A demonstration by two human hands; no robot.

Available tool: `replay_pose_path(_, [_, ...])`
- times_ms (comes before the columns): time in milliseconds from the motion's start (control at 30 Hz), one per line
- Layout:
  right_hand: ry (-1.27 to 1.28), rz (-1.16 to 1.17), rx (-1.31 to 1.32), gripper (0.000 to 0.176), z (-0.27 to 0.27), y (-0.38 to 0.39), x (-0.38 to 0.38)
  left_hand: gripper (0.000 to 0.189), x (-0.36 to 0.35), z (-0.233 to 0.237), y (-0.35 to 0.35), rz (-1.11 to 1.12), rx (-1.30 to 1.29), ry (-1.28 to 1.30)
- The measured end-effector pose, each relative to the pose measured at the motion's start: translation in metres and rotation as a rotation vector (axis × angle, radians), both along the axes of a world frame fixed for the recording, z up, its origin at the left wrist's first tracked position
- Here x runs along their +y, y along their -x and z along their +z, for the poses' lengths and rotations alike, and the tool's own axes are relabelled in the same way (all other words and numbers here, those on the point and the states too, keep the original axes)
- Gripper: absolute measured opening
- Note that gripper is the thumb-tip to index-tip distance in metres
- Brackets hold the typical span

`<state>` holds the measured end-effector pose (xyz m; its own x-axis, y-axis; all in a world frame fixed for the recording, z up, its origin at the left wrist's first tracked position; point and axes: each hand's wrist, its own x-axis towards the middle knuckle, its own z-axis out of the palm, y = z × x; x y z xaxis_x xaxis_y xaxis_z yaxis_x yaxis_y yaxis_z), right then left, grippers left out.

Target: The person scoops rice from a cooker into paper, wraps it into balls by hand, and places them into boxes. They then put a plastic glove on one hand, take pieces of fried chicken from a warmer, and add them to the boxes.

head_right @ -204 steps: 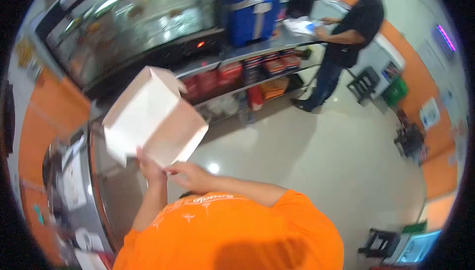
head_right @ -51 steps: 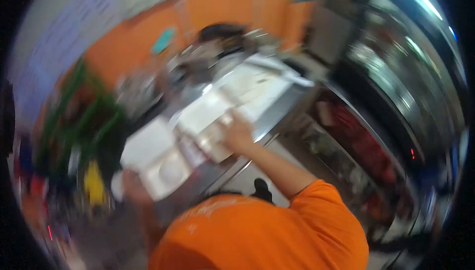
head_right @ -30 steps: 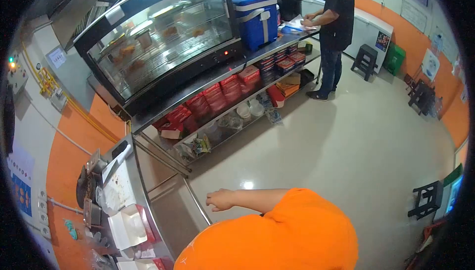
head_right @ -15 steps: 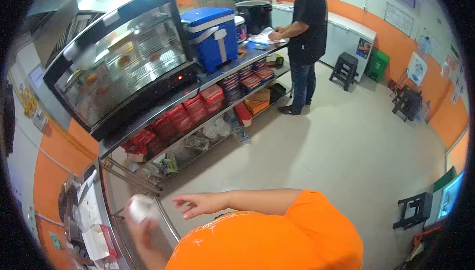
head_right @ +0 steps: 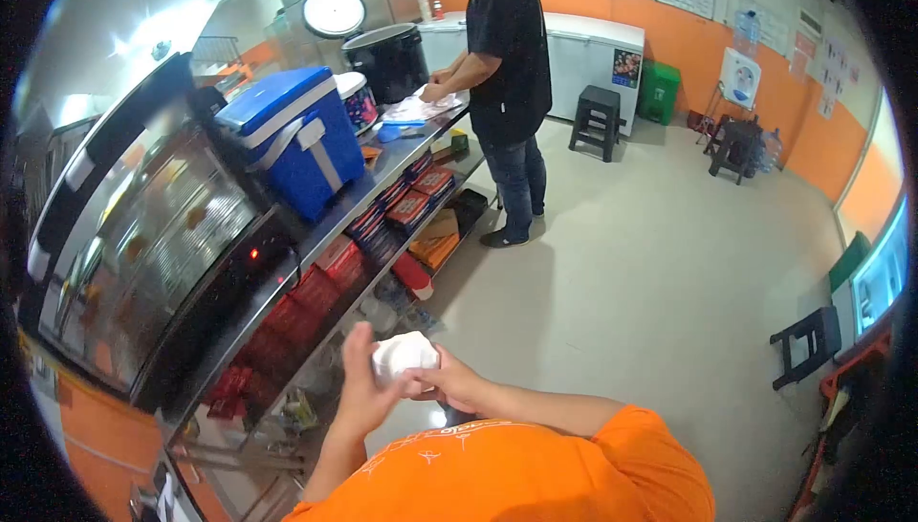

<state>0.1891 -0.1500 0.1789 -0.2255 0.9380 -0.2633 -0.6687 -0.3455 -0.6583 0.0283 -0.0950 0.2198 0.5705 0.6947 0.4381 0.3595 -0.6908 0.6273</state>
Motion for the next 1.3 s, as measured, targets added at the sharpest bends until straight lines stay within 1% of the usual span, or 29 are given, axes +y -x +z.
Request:
replay_pose_path(33, [-0.035,0.016,0.088,0.07,-0.004,-0.008,0.023,0.073,0.02,0.006,-0.006,0.072,-0.115,0.166])
replay_pose_path(133, [-0.001,-0.022,-0.127,0.074,0.009,-0.026,0.086,0.049,0.114,-0.007,-0.014,-0.291,-0.246,0.834])
replay_pose_path(167, [-0.035,-0.017,-0.104,0.074,0.007,-0.033,0.11,0.038,0.138,-0.007,-0.02,-0.305,-0.253,0.844])
replay_pose_path(200, [-0.065,-0.05,-0.1,0.075,0.017,-0.04,0.134,0.037,0.163,-0.003,-0.029,-0.338,-0.276,0.823])
replay_pose_path(267, [-0.109,-0.103,-0.079,0.076,0.033,-0.049,0.173,0.035,0.204,0.003,-0.047,-0.303,-0.344,0.93])
replay_pose_path(300, [-0.152,-0.133,-0.068,0.074,0.032,-0.053,0.193,0.035,0.223,0.004,-0.057,-0.292,-0.348,0.927])
replay_pose_path(400, [-0.131,-0.235,-0.046,0.071,0.038,-0.068,0.239,0.036,0.268,0.005,-0.083,-0.24,-0.366,0.92])
replay_pose_path(467, [-0.088,-0.231,-0.006,0.065,0.031,-0.082,0.268,0.036,0.291,0.009,-0.103,-0.195,-0.415,0.888])
replay_pose_path(500, [-0.064,-0.223,0.014,0.062,0.026,-0.09,0.283,0.038,0.301,0.017,-0.11,-0.124,-0.284,0.772])
replay_pose_path(600, [0.014,-0.115,0.101,0.05,0.01,-0.121,0.327,0.042,0.351,0.023,-0.122,-0.215,0.023,0.63])
replay_pose_path(633, [-0.023,-0.112,0.065,0.046,0.007,-0.13,0.343,0.043,0.375,0.029,-0.124,-0.252,0.304,0.28])
replay_pose_path(667, [-0.048,-0.054,0.17,0.047,0.001,-0.141,0.359,0.034,0.396,0.038,-0.129,-0.24,0.386,0.062])
replay_pose_path(733, [-0.082,0.093,0.373,0.05,-0.017,-0.17,0.399,0.033,0.43,0.064,-0.14,0.003,0.496,-0.273])
replay_pose_path(767, [0.0,0.088,0.356,0.056,-0.027,-0.18,0.42,0.035,0.449,0.081,-0.144,0.082,0.477,-0.33])
replay_pose_path(800, [-0.046,0.153,0.413,0.057,-0.021,-0.193,0.445,0.037,0.468,0.099,-0.146,0.169,0.467,-0.386])
replay_pose_path(867, [-0.096,0.231,0.319,0.057,-0.018,-0.222,0.499,0.038,0.501,0.136,-0.158,0.368,0.424,-0.587])
replay_pose_path(933, [-0.108,0.299,0.262,0.06,0.003,-0.244,0.549,0.038,0.534,0.172,-0.173,0.512,0.464,-0.776])
replay_pose_path(1000, [-0.11,0.358,0.219,0.063,0.012,-0.264,0.591,0.041,0.576,0.192,-0.19,0.524,0.576,-0.838])
replay_pose_path(1033, [-0.103,0.386,0.227,0.074,0.017,-0.271,0.611,0.041,0.599,0.197,-0.2,0.516,0.64,-0.862])
replay_pose_path(1067, [-0.121,0.429,0.248,0.078,0.021,-0.275,0.629,0.042,0.62,0.202,-0.205,0.508,0.703,-0.888])
replay_pose_path(1133, [-0.152,0.509,0.288,0.084,0.026,-0.282,0.656,0.041,0.653,0.204,-0.207,0.458,0.848,-0.797])
replay_pose_path(1167, [-0.119,0.55,0.283,0.09,0.026,-0.286,0.666,0.041,0.665,0.205,-0.21,0.435,0.899,-0.727])
replay_pose_path(1200, [-0.109,0.621,0.269,0.088,0.028,-0.291,0.675,0.04,0.673,0.208,-0.212,0.408,0.946,-0.652])
replay_pose_path(1267, [-0.138,0.731,0.244,0.09,0.027,-0.296,0.694,0.038,0.682,0.214,-0.214,0.35,1.035,-0.593])
replay_pose_path(1300, [-0.151,0.708,0.224,0.09,0.03,-0.296,0.698,0.037,0.682,0.219,-0.216,0.327,1.07,-0.569])
